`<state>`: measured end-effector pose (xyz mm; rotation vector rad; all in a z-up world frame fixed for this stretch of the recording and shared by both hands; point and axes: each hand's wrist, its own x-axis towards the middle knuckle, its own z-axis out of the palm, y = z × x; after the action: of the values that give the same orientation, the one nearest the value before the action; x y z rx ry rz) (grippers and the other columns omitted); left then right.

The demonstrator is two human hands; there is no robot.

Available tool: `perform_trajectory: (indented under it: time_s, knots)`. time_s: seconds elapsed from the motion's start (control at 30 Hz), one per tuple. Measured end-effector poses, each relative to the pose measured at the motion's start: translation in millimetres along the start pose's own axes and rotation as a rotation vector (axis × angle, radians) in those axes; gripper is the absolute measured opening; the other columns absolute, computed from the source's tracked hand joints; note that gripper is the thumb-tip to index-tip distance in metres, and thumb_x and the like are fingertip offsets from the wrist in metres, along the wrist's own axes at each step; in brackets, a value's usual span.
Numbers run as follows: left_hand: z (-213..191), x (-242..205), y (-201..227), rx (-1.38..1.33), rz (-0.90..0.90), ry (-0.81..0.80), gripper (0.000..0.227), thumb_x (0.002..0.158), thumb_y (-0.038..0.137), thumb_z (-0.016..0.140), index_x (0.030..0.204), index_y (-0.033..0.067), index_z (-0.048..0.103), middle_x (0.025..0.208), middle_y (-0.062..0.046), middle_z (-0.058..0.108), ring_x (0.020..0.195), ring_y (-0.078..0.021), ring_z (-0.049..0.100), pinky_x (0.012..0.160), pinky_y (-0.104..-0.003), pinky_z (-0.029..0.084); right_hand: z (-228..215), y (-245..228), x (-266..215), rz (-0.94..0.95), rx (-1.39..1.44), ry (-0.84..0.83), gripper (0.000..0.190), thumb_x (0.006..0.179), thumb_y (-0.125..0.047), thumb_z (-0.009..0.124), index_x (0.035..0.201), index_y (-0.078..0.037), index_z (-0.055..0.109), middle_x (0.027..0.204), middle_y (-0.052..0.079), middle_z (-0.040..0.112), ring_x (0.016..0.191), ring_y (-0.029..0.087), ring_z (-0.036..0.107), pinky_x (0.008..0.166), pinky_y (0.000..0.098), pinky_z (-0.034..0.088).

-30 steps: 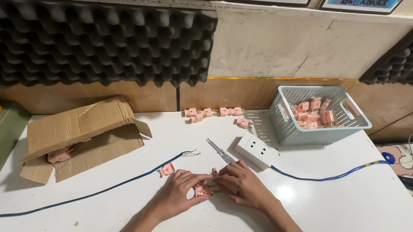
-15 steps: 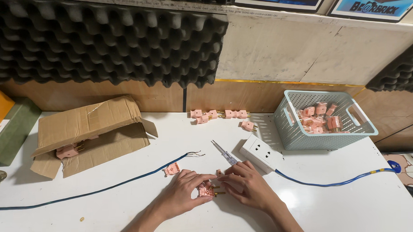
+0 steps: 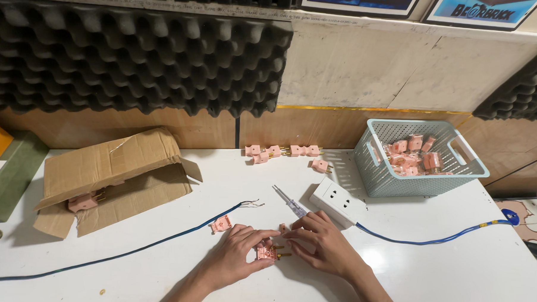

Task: The person uses a screwdriver to disassemble a pink electrical plug, then handles the wires of a blue cable and begins to reassemble the internal parts of the plug.

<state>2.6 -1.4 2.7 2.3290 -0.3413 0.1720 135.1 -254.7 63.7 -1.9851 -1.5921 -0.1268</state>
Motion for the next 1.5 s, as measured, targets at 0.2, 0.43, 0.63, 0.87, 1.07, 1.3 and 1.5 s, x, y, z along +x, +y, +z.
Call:
perform_trajectory:
  time_s: [0.2,0.43,0.63,0.87,1.07,1.3,1.5]
  knots:
    - [-1,-3,1,0.006,-0.053,-0.017,0.058,0.101,0.045,0.084,0.155,0.0349,0.067,0.118,0.007,0.078,0.113,-0.0219,0.063,0.106,-0.036,0.048,2,-1,0,0.014,-0.008,-0.011,0.014,0.109,-0.023,0.076,0.116,-0.017,0.086,0.105,0.001,0.076,0.089,0.025,0.065,0.085,0.039,0.045]
    - [4,-2,-5,0.031,-0.016,0.03,0.061,0.098,0.044,0.089,0.155,0.0328,0.068,0.113,0.005,0.078,0.111,-0.0234,0.065,0.103,-0.037,0.051,-2,-2,2,-0.01,-0.021,-0.005,0.013,0.109,-0.022,0.076,0.113,-0.014,0.085,0.105,0.003,0.076,0.091,0.026,0.066,0.083,0.0393,0.043]
    - [6,0,-7,0.039,0.185,0.137,0.052,0.098,0.036,0.092,0.145,0.0196,0.077,0.11,0.001,0.085,0.097,-0.0277,0.073,0.093,-0.042,0.054,5,31,-26,0.151,0.009,-0.186,0.027,0.1,-0.038,0.083,0.122,-0.023,0.081,0.126,0.004,0.075,0.122,0.031,0.069,0.111,0.0535,0.039]
    - [2,0,-5,0.237,0.163,0.224,0.07,0.093,0.047,0.091,0.156,0.0249,0.071,0.106,0.003,0.086,0.107,-0.0173,0.077,0.107,-0.041,0.055,-22,10,-17,0.164,-0.025,-0.129,0.025,0.096,-0.037,0.09,0.108,-0.018,0.08,0.103,0.004,0.075,0.096,0.029,0.068,0.092,0.045,0.05]
    - [2,-4,-4,0.199,0.081,0.201,0.071,0.095,0.05,0.09,0.158,0.0266,0.068,0.111,0.002,0.086,0.11,-0.0165,0.075,0.112,-0.044,0.048,0,5,-17,0.17,0.024,-0.257,0.027,0.1,-0.042,0.088,0.111,-0.018,0.085,0.106,0.004,0.078,0.101,0.025,0.072,0.096,0.0403,0.051]
    - [9,-5,3,0.334,0.193,0.271,0.056,0.093,0.055,0.09,0.143,0.0327,0.076,0.125,0.007,0.079,0.119,-0.0195,0.066,0.112,-0.05,0.044,34,23,-28,0.103,-0.008,-0.193,0.019,0.104,-0.037,0.084,0.11,-0.02,0.082,0.108,0.0,0.073,0.104,0.022,0.074,0.096,0.0373,0.054]
    - [15,-6,7,0.412,0.279,0.291,0.035,0.095,0.056,0.087,0.123,0.0346,0.084,0.122,0.006,0.073,0.123,-0.0222,0.062,0.107,-0.054,0.041,21,14,-23,0.125,0.118,-0.225,0.011,0.107,-0.022,0.08,0.113,-0.013,0.082,0.101,0.007,0.075,0.102,0.026,0.079,0.095,0.0414,0.058]
